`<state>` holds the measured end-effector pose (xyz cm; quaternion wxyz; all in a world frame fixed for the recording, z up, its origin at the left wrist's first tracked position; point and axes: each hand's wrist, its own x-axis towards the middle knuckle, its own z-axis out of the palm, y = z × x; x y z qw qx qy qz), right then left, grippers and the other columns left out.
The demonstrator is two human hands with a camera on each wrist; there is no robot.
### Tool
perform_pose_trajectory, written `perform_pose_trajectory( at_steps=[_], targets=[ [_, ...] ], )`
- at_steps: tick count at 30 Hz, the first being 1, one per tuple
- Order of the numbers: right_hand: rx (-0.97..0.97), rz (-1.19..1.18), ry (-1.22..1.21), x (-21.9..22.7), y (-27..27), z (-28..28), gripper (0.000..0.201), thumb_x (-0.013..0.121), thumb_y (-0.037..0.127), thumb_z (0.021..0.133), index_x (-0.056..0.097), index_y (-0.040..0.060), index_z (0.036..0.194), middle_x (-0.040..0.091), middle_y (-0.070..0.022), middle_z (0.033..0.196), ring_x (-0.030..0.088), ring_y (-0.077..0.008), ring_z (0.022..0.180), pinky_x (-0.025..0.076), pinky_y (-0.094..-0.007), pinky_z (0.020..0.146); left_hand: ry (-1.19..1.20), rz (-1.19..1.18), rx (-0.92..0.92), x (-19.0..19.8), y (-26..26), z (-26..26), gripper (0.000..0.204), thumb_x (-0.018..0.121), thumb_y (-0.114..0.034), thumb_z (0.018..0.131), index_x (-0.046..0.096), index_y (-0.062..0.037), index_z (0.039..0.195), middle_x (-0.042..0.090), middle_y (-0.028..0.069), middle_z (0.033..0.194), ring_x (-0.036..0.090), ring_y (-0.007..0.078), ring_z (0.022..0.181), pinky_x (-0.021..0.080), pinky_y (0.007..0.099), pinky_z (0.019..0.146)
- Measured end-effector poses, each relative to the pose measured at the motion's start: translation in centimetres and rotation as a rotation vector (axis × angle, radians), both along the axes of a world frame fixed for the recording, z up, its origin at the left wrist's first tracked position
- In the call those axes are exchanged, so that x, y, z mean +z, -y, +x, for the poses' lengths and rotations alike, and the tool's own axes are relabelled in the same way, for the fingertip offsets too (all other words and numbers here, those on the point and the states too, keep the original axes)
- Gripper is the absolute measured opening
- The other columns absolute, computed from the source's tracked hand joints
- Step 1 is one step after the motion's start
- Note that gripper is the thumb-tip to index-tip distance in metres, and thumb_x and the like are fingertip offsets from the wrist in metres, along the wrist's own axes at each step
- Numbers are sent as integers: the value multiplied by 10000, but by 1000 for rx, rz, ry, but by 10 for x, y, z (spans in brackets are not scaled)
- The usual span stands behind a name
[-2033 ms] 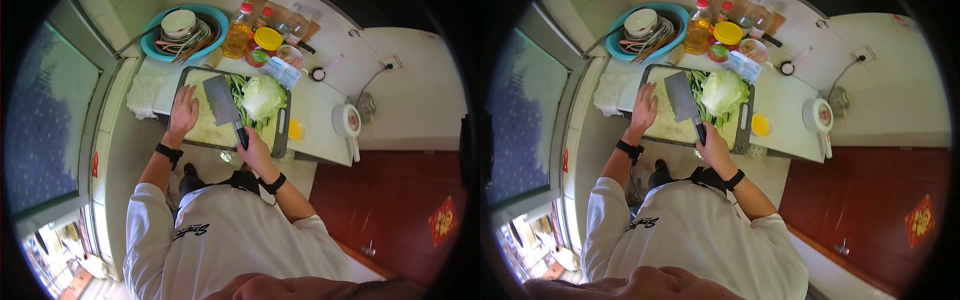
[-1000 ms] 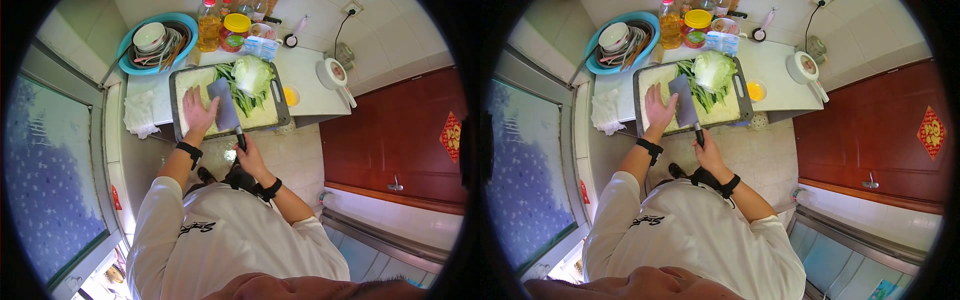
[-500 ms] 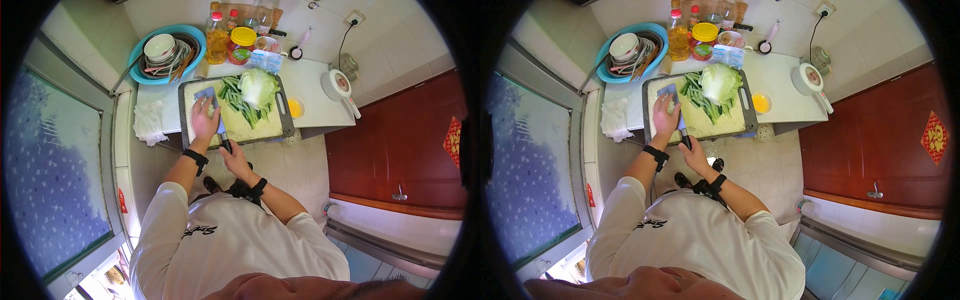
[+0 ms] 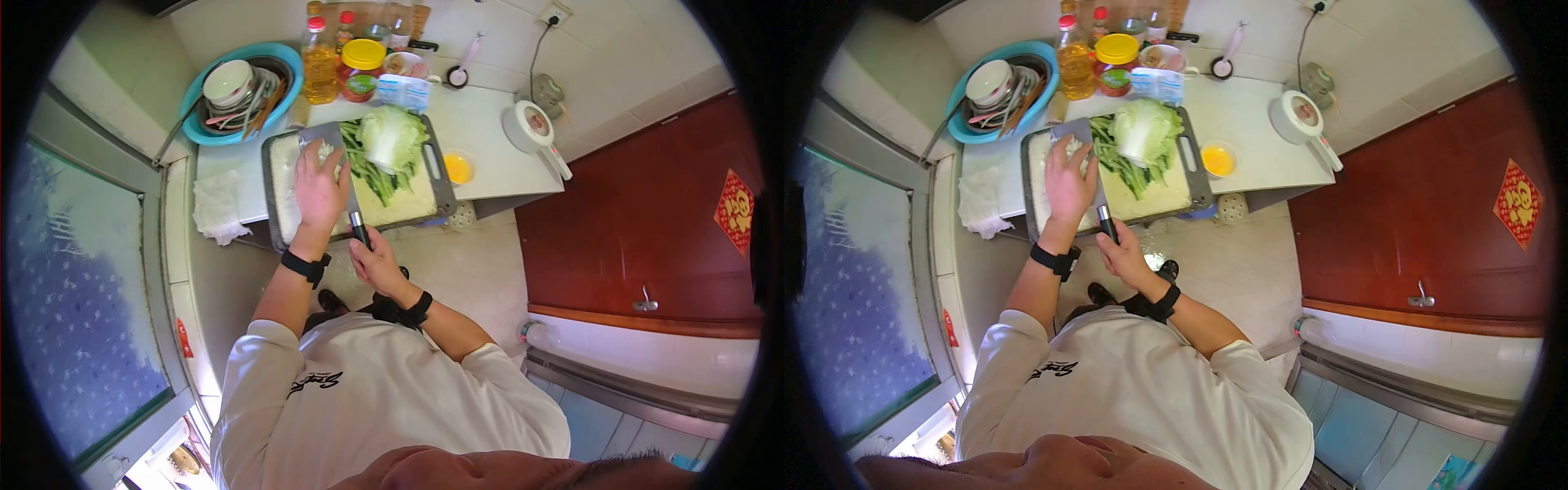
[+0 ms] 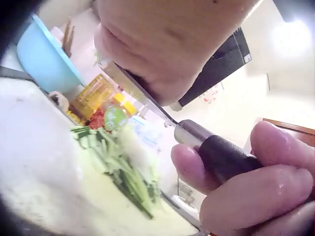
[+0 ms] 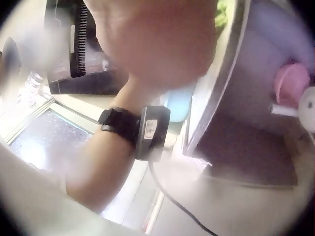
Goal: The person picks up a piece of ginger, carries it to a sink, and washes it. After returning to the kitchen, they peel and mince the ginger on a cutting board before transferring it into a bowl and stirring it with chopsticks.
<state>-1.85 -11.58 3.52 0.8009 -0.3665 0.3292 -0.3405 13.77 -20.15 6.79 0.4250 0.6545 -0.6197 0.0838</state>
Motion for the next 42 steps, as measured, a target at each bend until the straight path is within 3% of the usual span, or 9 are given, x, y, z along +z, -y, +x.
perform_pose_trajectory(
  at_steps=[4,9,14,18,29,34,37,39,42],
  targets=[
    [-65,-35,-6,26,10,-46,291,525,166,1010,453,82,1279,443,25,679,354,-50,432,285,-211,383,-3,-62,-76,32,23,-56,279,744,-157,792,717,-66,1054,565,178,1230,539,374,1148,453,452,964],
    [-271,-32,-39,32,36,-142,314,542,166,1008,446,79,1294,433,32,642,356,-54,416,286,-213,375,-56,-99,-203,35,67,-168,259,750,-161,779,716,-61,1015,576,185,1214,549,371,1134,456,449,960],
    [-297,11,-114,10,75,-249,275,540,151,1007,454,73,1257,450,29,651,370,-45,412,283,-213,354,-185,4,-257,-17,112,-280,261,741,-194,789,720,-91,1027,564,162,1245,517,358,1180,433,447,996],
    [-232,34,-233,-20,109,-305,285,548,173,1005,463,79,1260,462,25,693,364,-45,423,273,-207,367,-278,99,-191,-69,139,-330,246,737,-209,811,728,-94,1028,577,155,1251,532,362,1177,443,442,995],
    [-137,18,-424,-69,163,-323,230,588,148,969,503,63,1165,459,49,642,422,-48,437,321,-223,371,-489,176,33,-149,184,-339,217,720,-191,840,735,-74,1023,610,168,1230,566,361,1153,452,424,1003],
    [-111,-60,-495,-76,174,-328,219,597,143,964,517,45,1142,453,50,647,433,-50,477,355,-232,417,-562,101,81,-161,196,-338,180,719,-165,827,736,-85,988,624,145,1186,571,355,1118,466,424,963],
    [-90,-86,-526,-79,174,-333,201,597,134,962,527,36,1123,469,45,683,433,-45,511,354,-233,432,-463,54,136,-163,197,-335,163,726,-133,814,735,-77,967,654,152,1136,610,347,1067,487,421,919],
    [-102,-288,-577,-81,173,-337,189,597,119,958,538,29,1114,483,37,720,443,-46,566,377,-233,466,-444,6,147,-163,198,-335,123,717,-115,808,718,-75,924,665,145,1085,624,349,1018,499,425,873],
    [-91,-211,-614,-73,171,-340,199,593,110,957,549,17,1127,492,29,766,453,-51,650,404,-234,544,-423,-22,168,-163,199,-335,73,696,-94,809,679,-61,872,666,146,1047,630,358,976,500,436,849]
  ],
)
